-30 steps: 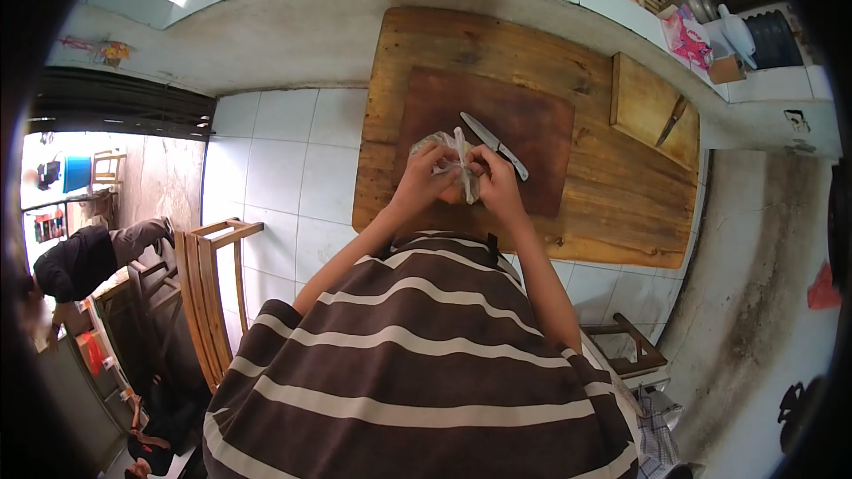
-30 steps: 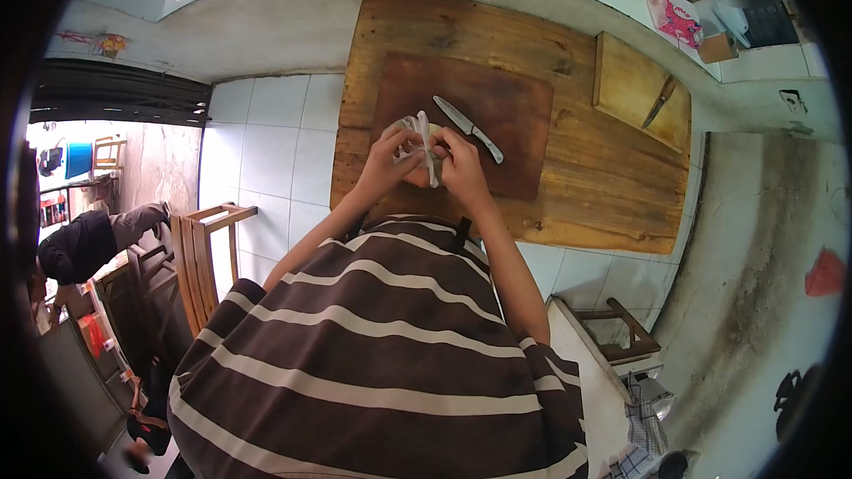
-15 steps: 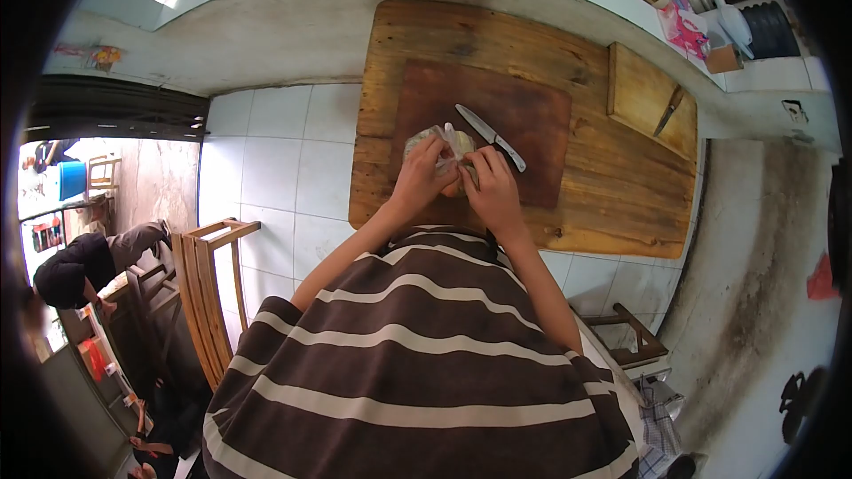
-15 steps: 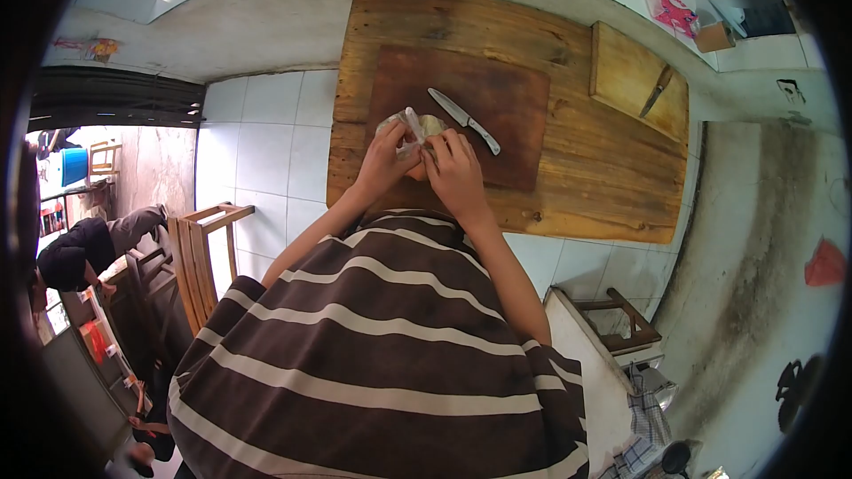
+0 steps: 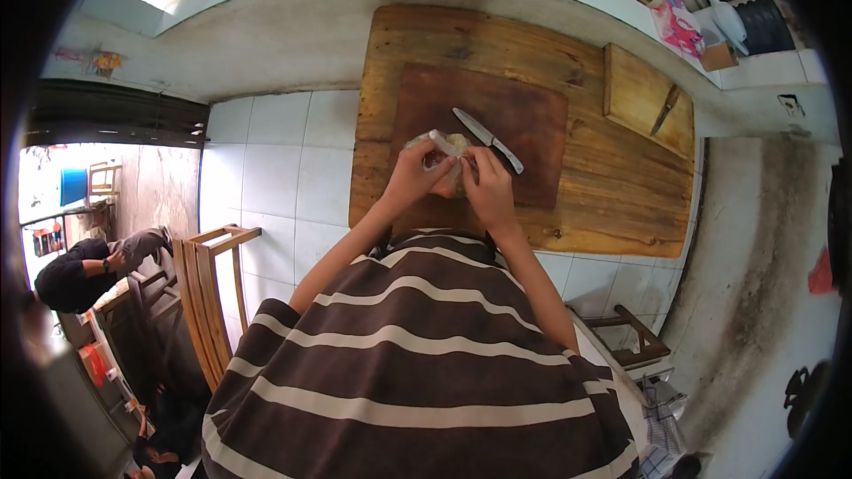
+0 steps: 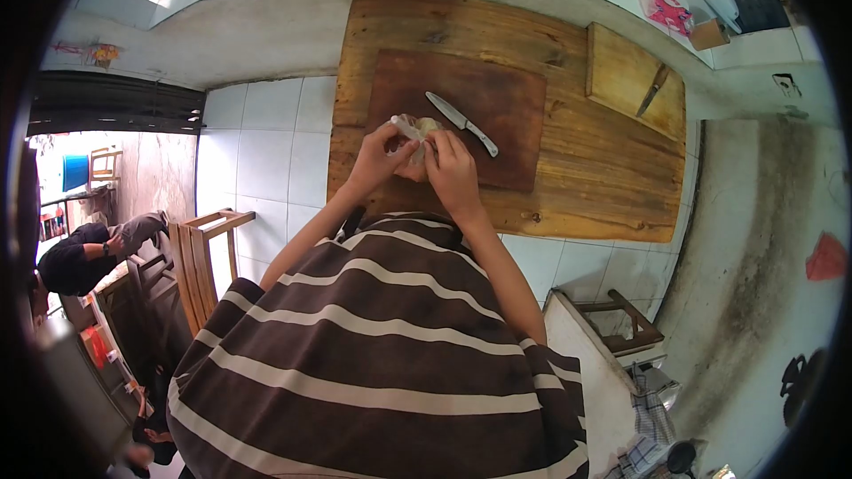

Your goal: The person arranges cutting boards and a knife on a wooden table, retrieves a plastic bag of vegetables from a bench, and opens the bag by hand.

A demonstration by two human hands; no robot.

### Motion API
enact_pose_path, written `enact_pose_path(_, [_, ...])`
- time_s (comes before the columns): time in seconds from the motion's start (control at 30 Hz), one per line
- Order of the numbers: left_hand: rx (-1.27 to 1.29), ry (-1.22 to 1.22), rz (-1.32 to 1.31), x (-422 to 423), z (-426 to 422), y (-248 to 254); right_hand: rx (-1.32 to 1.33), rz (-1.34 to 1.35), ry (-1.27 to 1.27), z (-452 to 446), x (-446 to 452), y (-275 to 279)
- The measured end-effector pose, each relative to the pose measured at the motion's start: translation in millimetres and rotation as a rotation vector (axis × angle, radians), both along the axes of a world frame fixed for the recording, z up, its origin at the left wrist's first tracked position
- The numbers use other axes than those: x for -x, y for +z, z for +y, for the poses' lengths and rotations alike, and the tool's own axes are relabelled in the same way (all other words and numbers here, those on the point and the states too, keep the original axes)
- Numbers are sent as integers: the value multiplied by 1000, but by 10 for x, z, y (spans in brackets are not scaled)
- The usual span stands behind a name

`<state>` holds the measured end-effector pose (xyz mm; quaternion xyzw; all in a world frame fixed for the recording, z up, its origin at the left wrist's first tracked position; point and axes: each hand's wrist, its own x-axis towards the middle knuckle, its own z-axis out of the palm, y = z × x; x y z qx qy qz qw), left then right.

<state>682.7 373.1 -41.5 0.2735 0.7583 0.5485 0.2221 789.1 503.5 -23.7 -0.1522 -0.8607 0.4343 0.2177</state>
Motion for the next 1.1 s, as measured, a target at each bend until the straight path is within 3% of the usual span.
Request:
enact_pose_path(0.1, [4, 10, -272, 106, 10, -157, -178, 0, 5, 29, 35, 68])
enact_pose_path(0.2, [-17, 2, -325, 149, 5, -198, -387, 53, -11, 8, -3, 210])
enact_pose_path(0.3, [-11, 15, -395, 151, 12, -175, -134, 71, 9, -113, -34, 114])
enact_pose_path(0.4, [17, 22, -377, 141, 21, -134, -102, -10, -6, -196, -4, 8])
enact_pose_path(0.7, [-240, 86, -1049, 63, -37, -7, 39, 132, -22, -152, 56, -22])
enact_pose_path(0.8, [-261, -128, -941, 23, -19, 74, 88, 45, 14, -41, 49, -92])
enact_pose_path(0.9, [19, -82, -263, 110, -13, -39, 88, 30, 54, 18, 97, -104])
enact_pose_path(1.0, [60, -21, 49, 193, -35, -65, 105, 16, 56, 41, 154, -153])
enact_pose_path(1.1, [160, -22, 157, 169, -47, 135, 180, 16, 33, 65, 198, -181])
